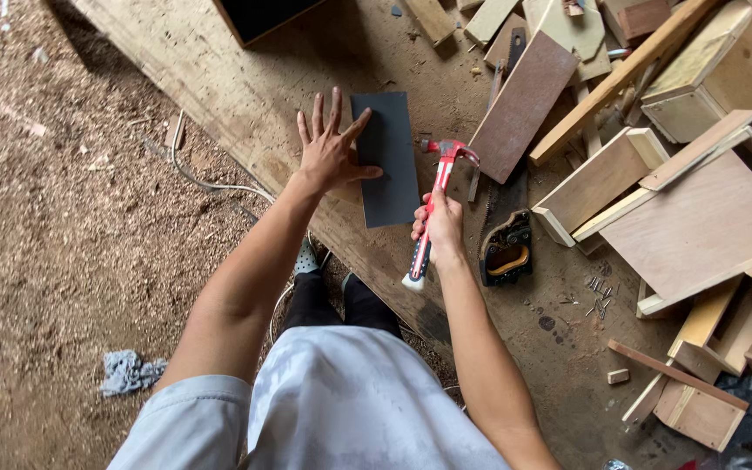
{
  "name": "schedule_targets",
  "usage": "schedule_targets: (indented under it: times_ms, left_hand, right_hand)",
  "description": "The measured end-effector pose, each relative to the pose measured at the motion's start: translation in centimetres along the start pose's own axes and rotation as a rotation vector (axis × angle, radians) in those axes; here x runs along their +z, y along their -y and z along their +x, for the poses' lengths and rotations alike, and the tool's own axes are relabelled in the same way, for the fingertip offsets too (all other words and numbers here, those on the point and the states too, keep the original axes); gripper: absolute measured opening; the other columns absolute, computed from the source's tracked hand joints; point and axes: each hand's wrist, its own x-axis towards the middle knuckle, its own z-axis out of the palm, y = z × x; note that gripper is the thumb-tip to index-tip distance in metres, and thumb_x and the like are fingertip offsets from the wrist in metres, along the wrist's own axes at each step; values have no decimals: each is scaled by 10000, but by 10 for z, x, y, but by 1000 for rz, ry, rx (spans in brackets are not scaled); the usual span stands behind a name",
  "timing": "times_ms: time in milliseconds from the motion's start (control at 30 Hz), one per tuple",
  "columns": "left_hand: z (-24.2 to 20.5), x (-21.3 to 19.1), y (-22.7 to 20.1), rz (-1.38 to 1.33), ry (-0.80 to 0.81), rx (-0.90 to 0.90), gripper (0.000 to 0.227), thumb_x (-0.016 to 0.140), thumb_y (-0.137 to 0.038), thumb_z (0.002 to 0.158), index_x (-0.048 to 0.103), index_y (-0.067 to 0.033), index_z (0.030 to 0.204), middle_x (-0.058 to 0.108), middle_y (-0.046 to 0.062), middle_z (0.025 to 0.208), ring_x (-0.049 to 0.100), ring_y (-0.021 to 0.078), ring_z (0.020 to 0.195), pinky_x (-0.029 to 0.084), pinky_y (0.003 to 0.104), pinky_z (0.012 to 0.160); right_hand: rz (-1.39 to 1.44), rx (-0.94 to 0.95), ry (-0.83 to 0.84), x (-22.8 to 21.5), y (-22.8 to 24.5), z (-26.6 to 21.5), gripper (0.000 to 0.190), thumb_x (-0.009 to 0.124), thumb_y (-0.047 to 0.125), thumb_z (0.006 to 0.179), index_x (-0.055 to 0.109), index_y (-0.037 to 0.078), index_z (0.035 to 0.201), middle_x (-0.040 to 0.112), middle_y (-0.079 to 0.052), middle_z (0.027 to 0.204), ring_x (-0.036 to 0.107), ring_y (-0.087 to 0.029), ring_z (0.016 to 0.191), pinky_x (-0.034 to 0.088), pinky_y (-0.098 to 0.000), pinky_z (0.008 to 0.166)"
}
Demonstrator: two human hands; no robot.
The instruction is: The person assembles a small wooden box by hammering nails into its sides and attaching a lid. They use a hammer to secure the pieces together on a workbench.
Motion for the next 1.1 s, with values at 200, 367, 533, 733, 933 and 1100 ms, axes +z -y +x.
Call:
schedule_targets:
  times_ms: [200, 367, 533, 733, 933, 1100]
  left_hand:
    - [26, 5, 18, 126, 50, 262, 1227, 595, -929, 718, 318, -134, 1610, 169, 30, 1713, 38, 258, 1607, -52, 655, 1262]
    - [35, 6, 22, 25, 70, 252, 1242, 618, -911, 681, 319, -107, 1579, 214, 67, 1685, 110, 254, 1565, 16, 608, 1246]
    - [25, -8, 5, 83, 89, 227, 1233, 690, -836, 670, 331, -87, 1581, 227, 83, 1685, 138, 290, 1566, 70, 698, 1202]
    - [19, -25, -2, 51, 145, 181, 1216, 738, -782, 661, 333, -89, 1575, 202, 81, 1688, 132, 298, 1564, 61, 770, 1167]
    - [23, -23, -3, 39, 159, 178, 1251, 768, -773, 643, 327, -62, 1573, 181, 103, 1690, 127, 319, 1560, 51, 783, 1155]
    - [29, -17, -6, 76, 160, 162, 1297, 784, -778, 626, 283, -65, 1586, 159, 99, 1682, 112, 327, 1550, 41, 811, 1131]
  right_hand:
    - [59, 24, -69, 9, -1, -4, 355, 443, 410, 1087, 495, 83, 959, 503, -10, 623, 465, -107, 429, 421, -287, 390]
    - [134, -31, -154, 32, 0, -1, 348, 446, 417, 1095, 486, 94, 972, 486, -7, 620, 453, -106, 427, 407, -286, 383]
    - [163, -59, -256, 52, -9, -1, 351, 437, 442, 1082, 471, 111, 970, 483, -10, 602, 446, -118, 408, 403, -290, 369]
    - [128, -90, -309, 74, -24, 1, 352, 419, 446, 1071, 457, 116, 952, 470, -6, 592, 443, -124, 387, 404, -309, 342]
    - [202, -234, -373, 78, -28, 1, 372, 403, 441, 1089, 440, 104, 936, 455, 3, 586, 425, -110, 366, 388, -287, 321]
    - [97, -160, -216, 76, -31, 0, 355, 410, 412, 1105, 471, 91, 966, 484, 2, 617, 451, -105, 398, 404, -286, 340]
